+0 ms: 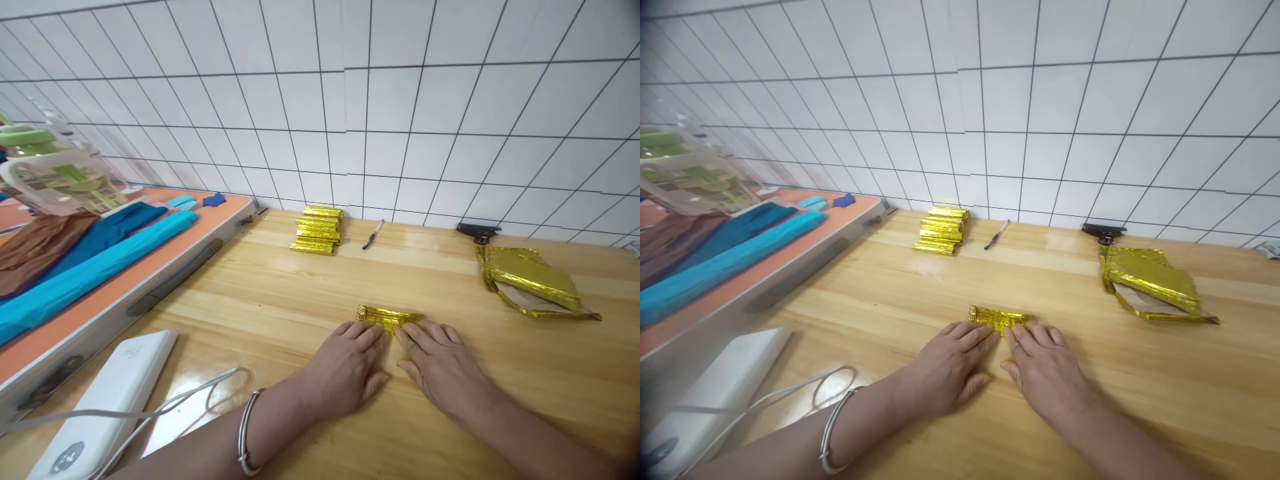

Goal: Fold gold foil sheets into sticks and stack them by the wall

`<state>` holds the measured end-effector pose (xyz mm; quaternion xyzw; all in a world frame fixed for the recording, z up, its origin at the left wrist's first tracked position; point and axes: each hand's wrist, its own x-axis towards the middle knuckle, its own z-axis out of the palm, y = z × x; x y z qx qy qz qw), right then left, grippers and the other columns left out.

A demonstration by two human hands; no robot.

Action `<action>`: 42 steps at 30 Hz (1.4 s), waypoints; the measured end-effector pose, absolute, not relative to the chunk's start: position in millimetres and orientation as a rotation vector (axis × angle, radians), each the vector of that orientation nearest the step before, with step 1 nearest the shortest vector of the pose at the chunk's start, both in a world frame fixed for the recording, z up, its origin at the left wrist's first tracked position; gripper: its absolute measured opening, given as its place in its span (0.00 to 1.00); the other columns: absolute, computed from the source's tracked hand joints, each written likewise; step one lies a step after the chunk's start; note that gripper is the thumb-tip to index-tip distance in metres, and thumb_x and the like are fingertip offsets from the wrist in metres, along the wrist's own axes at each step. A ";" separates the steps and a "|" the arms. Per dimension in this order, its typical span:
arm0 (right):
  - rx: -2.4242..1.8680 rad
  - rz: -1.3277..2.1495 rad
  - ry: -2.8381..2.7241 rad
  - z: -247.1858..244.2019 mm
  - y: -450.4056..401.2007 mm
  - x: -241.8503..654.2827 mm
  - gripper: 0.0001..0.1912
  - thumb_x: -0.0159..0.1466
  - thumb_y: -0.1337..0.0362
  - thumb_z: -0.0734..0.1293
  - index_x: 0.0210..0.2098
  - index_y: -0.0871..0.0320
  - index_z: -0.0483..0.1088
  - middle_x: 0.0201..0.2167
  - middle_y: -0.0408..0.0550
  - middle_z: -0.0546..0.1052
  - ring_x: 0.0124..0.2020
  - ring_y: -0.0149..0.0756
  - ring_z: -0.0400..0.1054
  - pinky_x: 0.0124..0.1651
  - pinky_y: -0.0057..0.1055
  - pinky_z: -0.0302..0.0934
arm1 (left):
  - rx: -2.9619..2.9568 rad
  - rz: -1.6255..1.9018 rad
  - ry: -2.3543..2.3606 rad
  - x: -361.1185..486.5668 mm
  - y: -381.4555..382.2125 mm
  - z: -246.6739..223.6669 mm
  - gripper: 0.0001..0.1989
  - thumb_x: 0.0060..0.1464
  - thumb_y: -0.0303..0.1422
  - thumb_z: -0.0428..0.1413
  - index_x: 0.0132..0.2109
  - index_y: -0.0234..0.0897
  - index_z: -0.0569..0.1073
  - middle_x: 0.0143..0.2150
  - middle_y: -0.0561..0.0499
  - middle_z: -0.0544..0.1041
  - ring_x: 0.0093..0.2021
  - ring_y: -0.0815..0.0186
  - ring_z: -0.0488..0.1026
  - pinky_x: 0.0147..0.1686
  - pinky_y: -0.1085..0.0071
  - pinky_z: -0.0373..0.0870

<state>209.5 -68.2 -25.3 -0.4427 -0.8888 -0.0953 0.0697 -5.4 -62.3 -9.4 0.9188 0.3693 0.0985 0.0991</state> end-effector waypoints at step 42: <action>-1.268 -0.117 -2.712 -28.3 -79.3 188.9 0.24 0.63 0.59 0.58 0.56 0.64 0.62 0.58 0.55 0.62 0.59 0.45 0.55 0.58 0.42 0.55 | 2.821 0.257 1.147 -19.5 -70.5 -20.7 0.28 0.60 0.43 0.41 0.61 0.28 0.57 0.61 0.39 0.58 0.62 0.55 0.52 0.60 0.60 0.50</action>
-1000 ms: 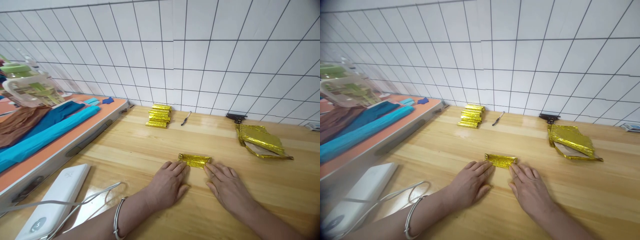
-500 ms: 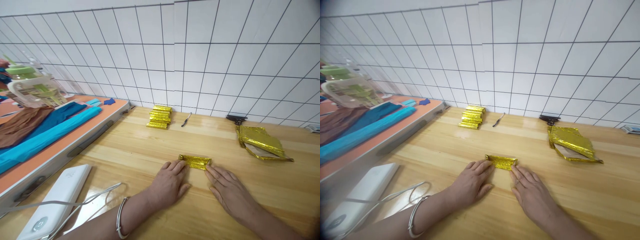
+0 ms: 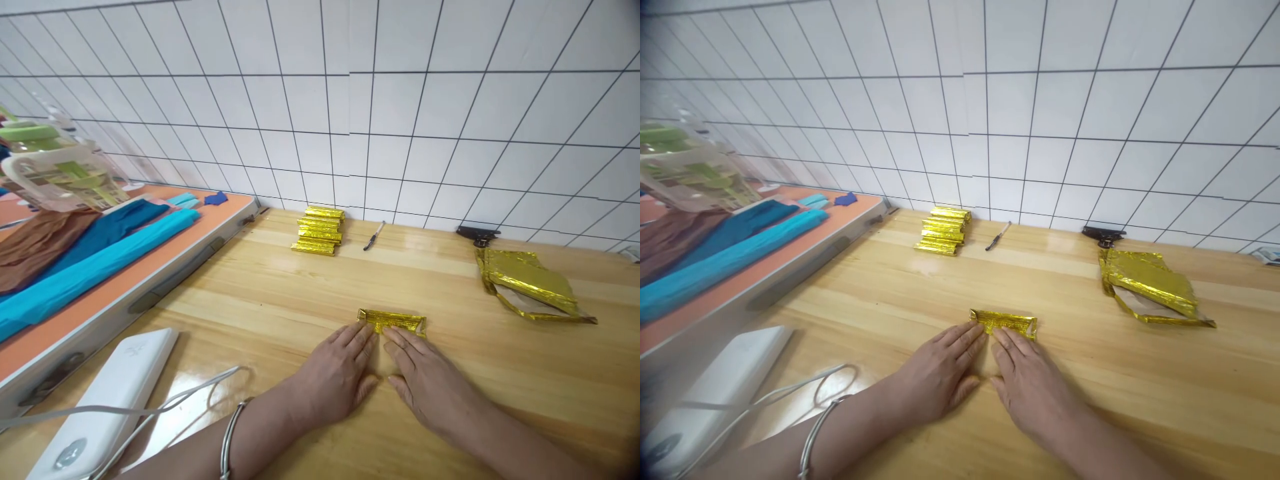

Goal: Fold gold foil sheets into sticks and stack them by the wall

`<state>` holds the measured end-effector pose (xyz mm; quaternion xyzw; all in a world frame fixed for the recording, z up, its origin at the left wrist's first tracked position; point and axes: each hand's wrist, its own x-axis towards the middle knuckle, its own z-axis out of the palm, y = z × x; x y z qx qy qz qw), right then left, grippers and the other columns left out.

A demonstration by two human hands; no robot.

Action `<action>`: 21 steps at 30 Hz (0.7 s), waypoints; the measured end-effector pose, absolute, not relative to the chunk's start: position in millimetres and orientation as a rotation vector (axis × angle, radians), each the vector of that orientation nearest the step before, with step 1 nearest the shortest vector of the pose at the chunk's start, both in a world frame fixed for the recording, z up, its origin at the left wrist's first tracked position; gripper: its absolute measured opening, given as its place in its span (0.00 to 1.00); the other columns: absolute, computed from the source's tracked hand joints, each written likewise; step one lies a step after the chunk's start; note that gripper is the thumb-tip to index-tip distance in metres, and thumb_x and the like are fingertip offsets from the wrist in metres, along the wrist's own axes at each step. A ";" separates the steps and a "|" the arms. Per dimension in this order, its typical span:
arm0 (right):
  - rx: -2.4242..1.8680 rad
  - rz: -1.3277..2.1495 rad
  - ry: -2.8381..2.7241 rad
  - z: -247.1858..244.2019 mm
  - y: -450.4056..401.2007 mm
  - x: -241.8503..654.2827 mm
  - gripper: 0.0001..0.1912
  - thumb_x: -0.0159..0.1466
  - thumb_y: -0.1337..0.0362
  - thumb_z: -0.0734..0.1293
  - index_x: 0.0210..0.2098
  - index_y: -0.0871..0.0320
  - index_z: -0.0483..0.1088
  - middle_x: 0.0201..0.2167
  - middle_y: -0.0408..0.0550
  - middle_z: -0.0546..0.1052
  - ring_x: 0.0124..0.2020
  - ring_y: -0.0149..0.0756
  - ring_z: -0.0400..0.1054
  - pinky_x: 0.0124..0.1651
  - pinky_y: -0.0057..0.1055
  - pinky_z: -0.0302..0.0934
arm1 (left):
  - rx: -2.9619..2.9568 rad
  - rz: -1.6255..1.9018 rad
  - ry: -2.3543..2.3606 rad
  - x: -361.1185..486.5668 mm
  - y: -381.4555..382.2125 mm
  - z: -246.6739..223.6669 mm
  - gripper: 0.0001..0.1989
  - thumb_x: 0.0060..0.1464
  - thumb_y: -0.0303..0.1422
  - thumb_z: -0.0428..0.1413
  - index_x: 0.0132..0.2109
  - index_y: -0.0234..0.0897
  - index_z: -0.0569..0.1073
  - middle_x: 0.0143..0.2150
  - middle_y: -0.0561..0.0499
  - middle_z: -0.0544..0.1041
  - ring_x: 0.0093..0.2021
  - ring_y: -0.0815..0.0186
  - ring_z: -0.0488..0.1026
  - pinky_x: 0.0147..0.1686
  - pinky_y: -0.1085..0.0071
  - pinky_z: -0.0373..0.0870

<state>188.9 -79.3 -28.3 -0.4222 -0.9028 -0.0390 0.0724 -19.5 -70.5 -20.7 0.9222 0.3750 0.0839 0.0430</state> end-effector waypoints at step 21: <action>-1.254 -0.130 -2.620 -32.7 -84.0 239.5 0.18 0.62 0.71 0.55 0.50 0.61 0.64 0.52 0.54 0.70 0.53 0.40 0.63 0.55 0.43 0.59 | 2.734 0.164 1.280 -20.3 -71.4 -2.3 0.23 0.58 0.43 0.45 0.58 0.39 0.60 0.55 0.44 0.67 0.54 0.55 0.62 0.47 0.58 0.55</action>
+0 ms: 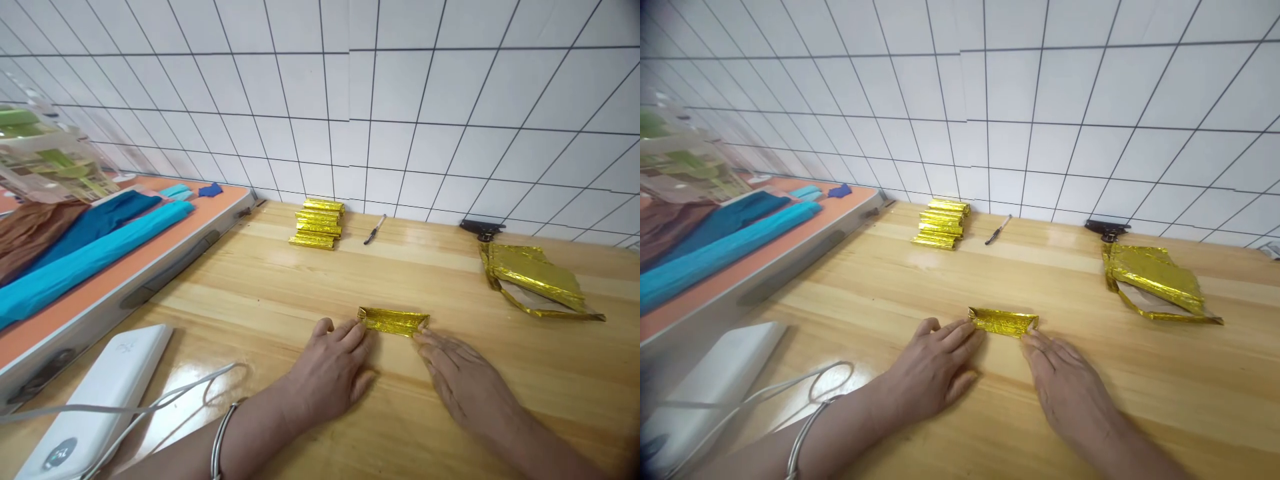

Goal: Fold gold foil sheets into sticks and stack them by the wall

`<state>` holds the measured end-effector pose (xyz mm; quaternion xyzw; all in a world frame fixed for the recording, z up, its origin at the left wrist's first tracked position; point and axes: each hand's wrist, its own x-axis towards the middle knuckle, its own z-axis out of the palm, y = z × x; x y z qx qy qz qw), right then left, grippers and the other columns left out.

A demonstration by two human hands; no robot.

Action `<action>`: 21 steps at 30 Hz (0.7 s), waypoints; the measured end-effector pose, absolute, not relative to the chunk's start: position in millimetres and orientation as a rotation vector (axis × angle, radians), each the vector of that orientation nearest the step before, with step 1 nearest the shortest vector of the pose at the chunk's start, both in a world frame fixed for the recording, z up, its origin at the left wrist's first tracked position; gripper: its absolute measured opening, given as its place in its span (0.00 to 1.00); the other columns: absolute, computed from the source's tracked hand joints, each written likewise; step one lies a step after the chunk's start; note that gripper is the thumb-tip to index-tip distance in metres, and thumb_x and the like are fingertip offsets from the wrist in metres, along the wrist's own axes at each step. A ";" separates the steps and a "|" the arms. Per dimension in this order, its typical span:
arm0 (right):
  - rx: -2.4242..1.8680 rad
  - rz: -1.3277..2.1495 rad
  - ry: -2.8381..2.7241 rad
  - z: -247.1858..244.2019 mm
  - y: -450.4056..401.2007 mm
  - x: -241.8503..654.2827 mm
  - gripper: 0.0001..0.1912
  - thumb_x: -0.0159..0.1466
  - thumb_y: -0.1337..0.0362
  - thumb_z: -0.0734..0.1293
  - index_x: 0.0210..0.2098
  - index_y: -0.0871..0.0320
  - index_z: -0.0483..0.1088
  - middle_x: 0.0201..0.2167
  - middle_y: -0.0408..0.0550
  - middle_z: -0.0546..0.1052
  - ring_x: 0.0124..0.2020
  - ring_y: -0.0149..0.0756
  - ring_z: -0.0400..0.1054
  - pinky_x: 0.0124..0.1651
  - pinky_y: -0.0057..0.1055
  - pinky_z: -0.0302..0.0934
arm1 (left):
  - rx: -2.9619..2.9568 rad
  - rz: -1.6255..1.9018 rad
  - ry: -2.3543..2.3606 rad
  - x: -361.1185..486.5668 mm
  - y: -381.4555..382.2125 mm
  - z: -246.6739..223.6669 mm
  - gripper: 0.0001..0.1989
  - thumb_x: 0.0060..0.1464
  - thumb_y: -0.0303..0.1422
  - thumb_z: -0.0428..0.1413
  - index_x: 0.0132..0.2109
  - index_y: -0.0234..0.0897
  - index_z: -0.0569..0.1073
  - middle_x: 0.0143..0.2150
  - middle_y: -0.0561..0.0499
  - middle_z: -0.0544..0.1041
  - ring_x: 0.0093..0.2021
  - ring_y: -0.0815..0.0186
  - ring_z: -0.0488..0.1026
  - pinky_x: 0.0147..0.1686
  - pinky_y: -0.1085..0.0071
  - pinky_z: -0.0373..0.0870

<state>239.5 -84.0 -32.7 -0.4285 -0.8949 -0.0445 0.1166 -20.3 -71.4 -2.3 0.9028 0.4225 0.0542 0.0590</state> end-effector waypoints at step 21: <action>-1.027 -0.044 -2.644 -20.3 -149.6 169.8 0.05 0.59 0.70 0.60 0.32 0.57 0.67 0.43 0.49 0.75 0.45 0.38 0.68 0.47 0.34 0.60 | 2.728 0.416 1.300 -13.7 -57.6 -9.5 0.14 0.57 0.42 0.49 0.44 0.36 0.67 0.50 0.45 0.70 0.55 0.59 0.62 0.55 0.60 0.51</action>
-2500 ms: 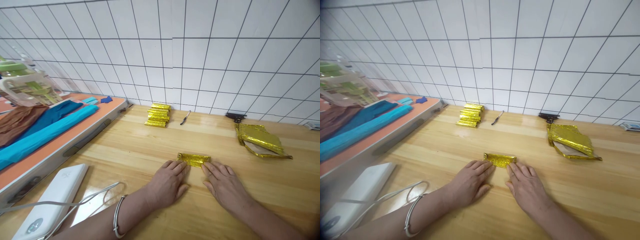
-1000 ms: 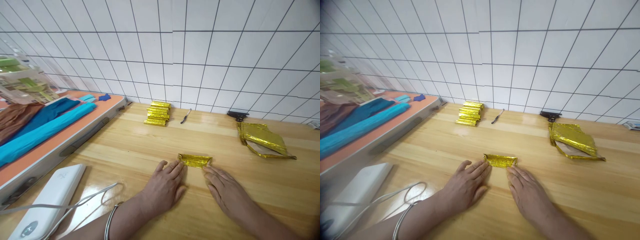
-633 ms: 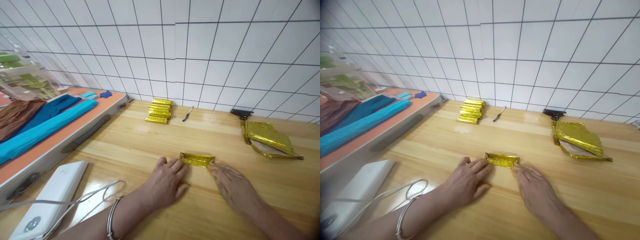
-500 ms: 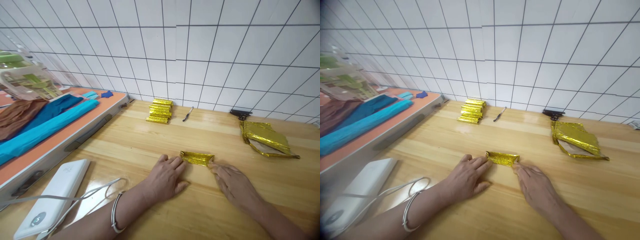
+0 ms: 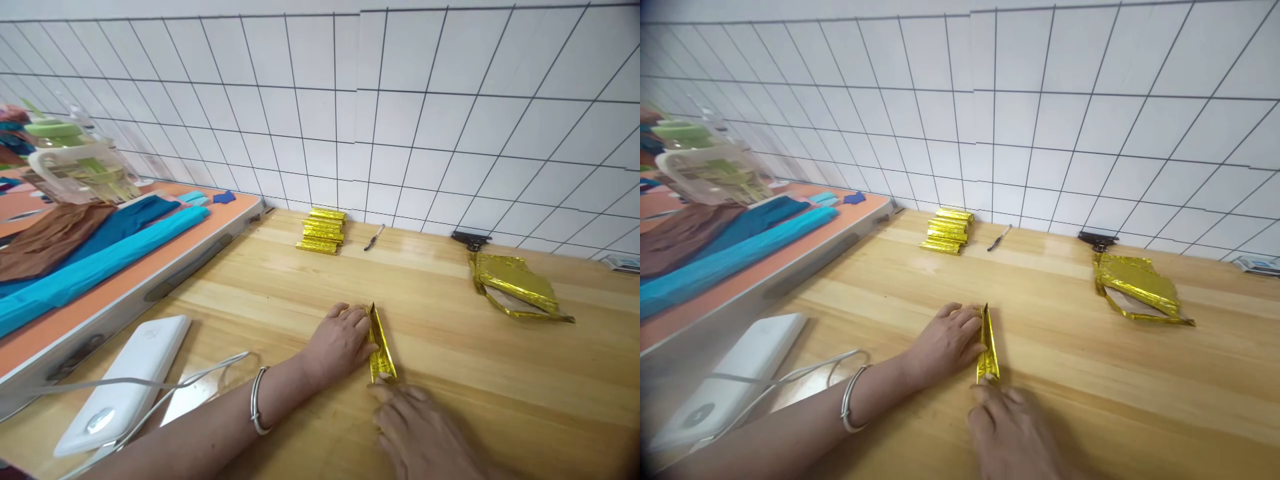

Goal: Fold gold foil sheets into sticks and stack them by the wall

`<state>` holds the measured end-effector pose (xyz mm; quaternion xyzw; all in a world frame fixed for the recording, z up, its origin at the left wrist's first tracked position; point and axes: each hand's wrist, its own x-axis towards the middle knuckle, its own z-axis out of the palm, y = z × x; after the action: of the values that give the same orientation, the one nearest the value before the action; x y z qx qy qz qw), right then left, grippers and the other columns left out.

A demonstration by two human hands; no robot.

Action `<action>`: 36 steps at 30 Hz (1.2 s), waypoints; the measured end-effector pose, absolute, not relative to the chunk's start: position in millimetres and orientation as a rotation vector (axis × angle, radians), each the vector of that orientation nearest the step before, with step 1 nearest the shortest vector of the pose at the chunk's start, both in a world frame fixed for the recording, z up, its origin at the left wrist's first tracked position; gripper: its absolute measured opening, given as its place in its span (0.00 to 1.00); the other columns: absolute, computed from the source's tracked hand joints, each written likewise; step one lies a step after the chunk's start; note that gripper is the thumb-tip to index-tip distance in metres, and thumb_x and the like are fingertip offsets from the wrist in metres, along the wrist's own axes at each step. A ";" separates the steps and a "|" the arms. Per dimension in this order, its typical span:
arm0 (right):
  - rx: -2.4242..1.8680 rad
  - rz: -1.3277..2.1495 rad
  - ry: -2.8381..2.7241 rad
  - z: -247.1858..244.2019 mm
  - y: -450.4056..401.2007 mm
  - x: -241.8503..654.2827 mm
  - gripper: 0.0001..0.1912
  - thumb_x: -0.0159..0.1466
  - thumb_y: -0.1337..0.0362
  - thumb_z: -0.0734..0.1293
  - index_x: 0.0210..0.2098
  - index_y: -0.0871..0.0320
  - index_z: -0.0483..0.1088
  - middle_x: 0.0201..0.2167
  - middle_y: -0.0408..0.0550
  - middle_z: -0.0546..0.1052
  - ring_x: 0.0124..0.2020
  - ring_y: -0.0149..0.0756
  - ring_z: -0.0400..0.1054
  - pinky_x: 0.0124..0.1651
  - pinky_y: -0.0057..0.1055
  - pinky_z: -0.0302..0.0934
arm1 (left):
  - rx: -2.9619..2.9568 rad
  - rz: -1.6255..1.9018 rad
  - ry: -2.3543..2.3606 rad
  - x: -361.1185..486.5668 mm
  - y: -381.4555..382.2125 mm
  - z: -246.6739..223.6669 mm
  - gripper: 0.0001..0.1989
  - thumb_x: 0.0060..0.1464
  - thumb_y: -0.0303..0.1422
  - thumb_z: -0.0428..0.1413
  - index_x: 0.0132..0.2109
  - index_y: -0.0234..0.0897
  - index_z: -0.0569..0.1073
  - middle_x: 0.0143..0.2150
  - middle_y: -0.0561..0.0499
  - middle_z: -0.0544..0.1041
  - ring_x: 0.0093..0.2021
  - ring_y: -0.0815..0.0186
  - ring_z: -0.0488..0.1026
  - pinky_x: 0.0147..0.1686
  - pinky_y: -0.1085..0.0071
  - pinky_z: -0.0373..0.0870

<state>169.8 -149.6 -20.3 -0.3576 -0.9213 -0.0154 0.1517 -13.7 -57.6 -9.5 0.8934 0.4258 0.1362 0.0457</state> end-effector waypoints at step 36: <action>-1.162 0.255 -2.498 -23.3 -48.1 233.6 0.15 0.64 0.68 0.58 0.49 0.57 0.65 0.39 0.51 0.71 0.41 0.39 0.63 0.44 0.40 0.62 | 2.766 0.187 0.686 -13.2 3.2 16.0 0.07 0.57 0.28 0.49 0.39 0.38 0.71 0.37 0.49 0.71 0.38 0.66 0.69 0.39 0.74 0.64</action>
<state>233.6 -48.1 -23.3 -0.4126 -0.8871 0.0905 0.1862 -13.2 3.2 16.0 0.9587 0.2377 0.0649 0.1423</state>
